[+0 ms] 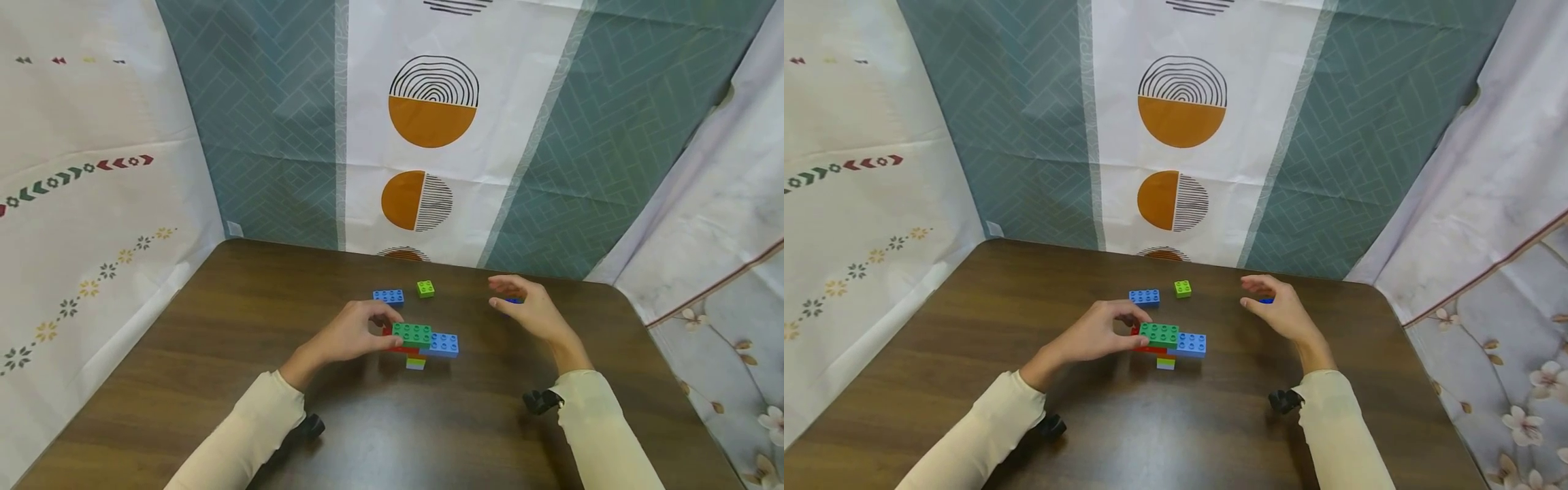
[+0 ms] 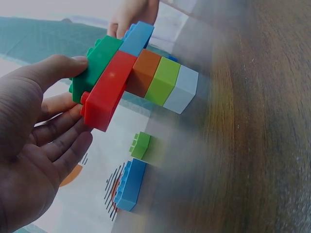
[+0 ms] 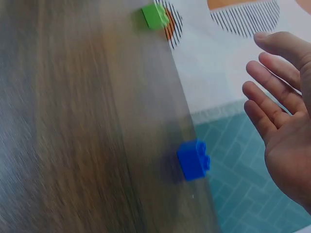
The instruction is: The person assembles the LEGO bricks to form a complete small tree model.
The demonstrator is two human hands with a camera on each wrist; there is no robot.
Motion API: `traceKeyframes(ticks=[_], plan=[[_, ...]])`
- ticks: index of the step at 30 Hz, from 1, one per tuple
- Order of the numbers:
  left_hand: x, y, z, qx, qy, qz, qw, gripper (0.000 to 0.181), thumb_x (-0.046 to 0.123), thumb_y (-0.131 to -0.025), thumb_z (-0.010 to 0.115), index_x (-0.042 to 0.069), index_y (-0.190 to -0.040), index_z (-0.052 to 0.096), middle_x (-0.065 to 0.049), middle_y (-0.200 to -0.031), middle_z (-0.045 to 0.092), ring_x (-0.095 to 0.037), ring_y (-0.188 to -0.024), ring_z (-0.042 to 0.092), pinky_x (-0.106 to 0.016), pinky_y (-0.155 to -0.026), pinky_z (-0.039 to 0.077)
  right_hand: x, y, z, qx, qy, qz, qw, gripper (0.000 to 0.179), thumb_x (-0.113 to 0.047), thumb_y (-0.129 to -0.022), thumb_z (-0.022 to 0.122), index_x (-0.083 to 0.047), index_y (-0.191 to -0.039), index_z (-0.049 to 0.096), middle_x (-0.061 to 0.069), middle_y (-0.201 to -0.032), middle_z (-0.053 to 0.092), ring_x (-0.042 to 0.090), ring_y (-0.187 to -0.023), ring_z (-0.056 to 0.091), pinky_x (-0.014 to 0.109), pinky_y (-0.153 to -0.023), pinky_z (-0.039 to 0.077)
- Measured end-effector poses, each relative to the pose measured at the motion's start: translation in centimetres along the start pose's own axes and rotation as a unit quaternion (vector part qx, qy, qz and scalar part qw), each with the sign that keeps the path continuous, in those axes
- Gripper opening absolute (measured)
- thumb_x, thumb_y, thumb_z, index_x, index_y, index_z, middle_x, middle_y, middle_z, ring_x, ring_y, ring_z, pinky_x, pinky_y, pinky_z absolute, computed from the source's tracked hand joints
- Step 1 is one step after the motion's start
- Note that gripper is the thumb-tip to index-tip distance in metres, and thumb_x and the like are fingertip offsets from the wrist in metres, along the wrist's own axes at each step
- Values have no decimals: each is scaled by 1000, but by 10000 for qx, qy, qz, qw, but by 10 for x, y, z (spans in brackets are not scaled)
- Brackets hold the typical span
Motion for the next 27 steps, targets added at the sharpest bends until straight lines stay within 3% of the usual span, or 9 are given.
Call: traceKeyframes(ticks=[4, 7, 10, 12, 27], plan=[[0, -1, 0, 11, -21, 30, 10000, 27, 27, -88, 83, 16, -111, 75, 5, -104, 72, -18, -98, 64, -47, -95, 58, 10, -1, -10, 81, 150, 27, 9999, 43, -23, -99, 70, -9, -139, 62, 16, -137, 66, 40, -123, 62, 49, -107, 49], [0, 0, -1, -8, 8, 42, 10000, 27, 27, -88, 82, 16, -112, 74, 5, -105, 72, -18, -98, 64, -47, -96, 58, 19, -1, -16, 109, 274, 88, 9995, 42, -21, -100, 70, -7, -138, 62, 18, -137, 67, 41, -124, 62, 31, -101, 52], [1, 0, 0, -34, 34, 40, 10000, 27, 26, -88, 82, 15, -112, 74, 4, -105, 72, -18, -98, 64, -48, -96, 58, 29, 0, -22, 131, 331, 176, 9992, 41, -17, -99, 69, -4, -138, 62, 21, -136, 66, 43, -124, 62, 14, -92, 49], [0, 0, 0, -42, 35, 42, 10000, 27, 27, -89, 82, 15, -112, 74, 4, -105, 72, -17, -98, 64, -48, -96, 58, 36, 2, -26, 142, 354, 248, 9990, 42, -14, -99, 69, -2, -138, 61, 23, -136, 66, 44, -124, 62, 8, -88, 46], [-1, 0, 2, 0, 59, 73, 10000, 28, 28, -88, 82, 15, -113, 74, 4, -106, 72, -17, -98, 63, -47, -95, 58, 81, 4, -23, -130, 412, 837, 9956, 41, -6, -96, 69, 8, -134, 61, 32, -129, 65, 46, -119, 62, 11, -80, 50]])
Point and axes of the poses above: each hand's wrist, its own y-axis away from the middle knuckle, its own z-axis out of the palm, x = y × z, the point moved 4 cm from there along -y, towards the middle knuckle
